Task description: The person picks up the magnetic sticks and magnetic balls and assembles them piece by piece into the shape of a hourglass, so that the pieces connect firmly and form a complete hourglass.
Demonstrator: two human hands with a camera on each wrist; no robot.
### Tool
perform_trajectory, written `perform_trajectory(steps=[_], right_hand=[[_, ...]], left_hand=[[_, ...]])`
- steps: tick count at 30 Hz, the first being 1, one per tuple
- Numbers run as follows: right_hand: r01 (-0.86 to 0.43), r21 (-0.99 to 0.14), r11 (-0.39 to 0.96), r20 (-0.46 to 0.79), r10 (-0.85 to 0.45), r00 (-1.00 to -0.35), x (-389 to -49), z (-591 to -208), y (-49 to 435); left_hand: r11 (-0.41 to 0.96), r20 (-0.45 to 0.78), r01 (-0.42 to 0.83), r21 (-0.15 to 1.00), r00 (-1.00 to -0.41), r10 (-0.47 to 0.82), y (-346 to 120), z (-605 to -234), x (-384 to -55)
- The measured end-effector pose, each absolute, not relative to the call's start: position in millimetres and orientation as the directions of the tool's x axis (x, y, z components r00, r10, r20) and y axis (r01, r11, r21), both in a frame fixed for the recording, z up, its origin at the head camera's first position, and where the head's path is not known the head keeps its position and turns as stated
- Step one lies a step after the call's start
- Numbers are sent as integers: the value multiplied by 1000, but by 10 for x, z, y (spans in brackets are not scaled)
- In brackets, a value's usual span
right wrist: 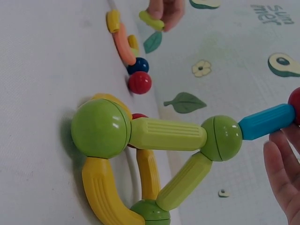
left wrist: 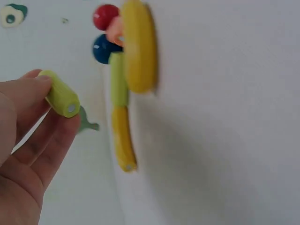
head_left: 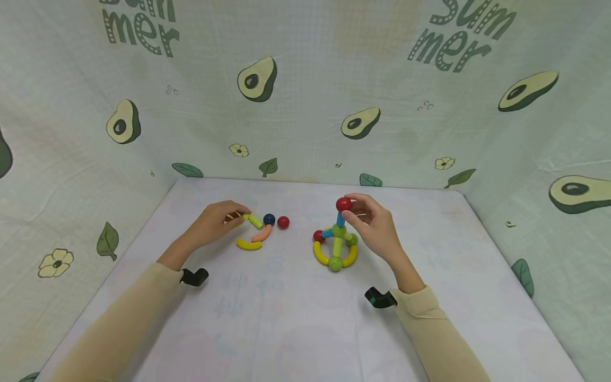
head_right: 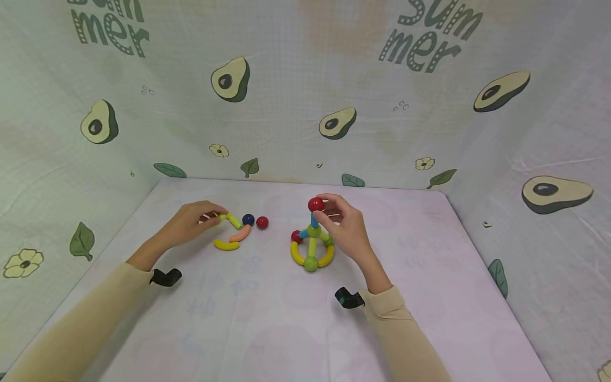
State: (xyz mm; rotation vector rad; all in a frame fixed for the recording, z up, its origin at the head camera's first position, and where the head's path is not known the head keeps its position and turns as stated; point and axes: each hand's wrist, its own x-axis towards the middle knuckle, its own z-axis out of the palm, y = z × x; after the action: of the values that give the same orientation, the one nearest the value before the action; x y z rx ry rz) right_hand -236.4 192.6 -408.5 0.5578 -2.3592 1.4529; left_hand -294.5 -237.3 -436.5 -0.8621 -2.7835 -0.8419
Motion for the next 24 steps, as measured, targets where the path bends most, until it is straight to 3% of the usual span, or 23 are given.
perform_trajectory(steps=[13,24], right_hand=[[-495,-774,395,469,-168,-867,-2352,-4079,1931],[-498,-764,411,473,-169,-865,-2352,-4068,1932]], left_hand=[[542,453,629,558,-777,437,-1704,-3965,-2846],[558,356,572,601,-817,454,-1712,-4212,-2813]])
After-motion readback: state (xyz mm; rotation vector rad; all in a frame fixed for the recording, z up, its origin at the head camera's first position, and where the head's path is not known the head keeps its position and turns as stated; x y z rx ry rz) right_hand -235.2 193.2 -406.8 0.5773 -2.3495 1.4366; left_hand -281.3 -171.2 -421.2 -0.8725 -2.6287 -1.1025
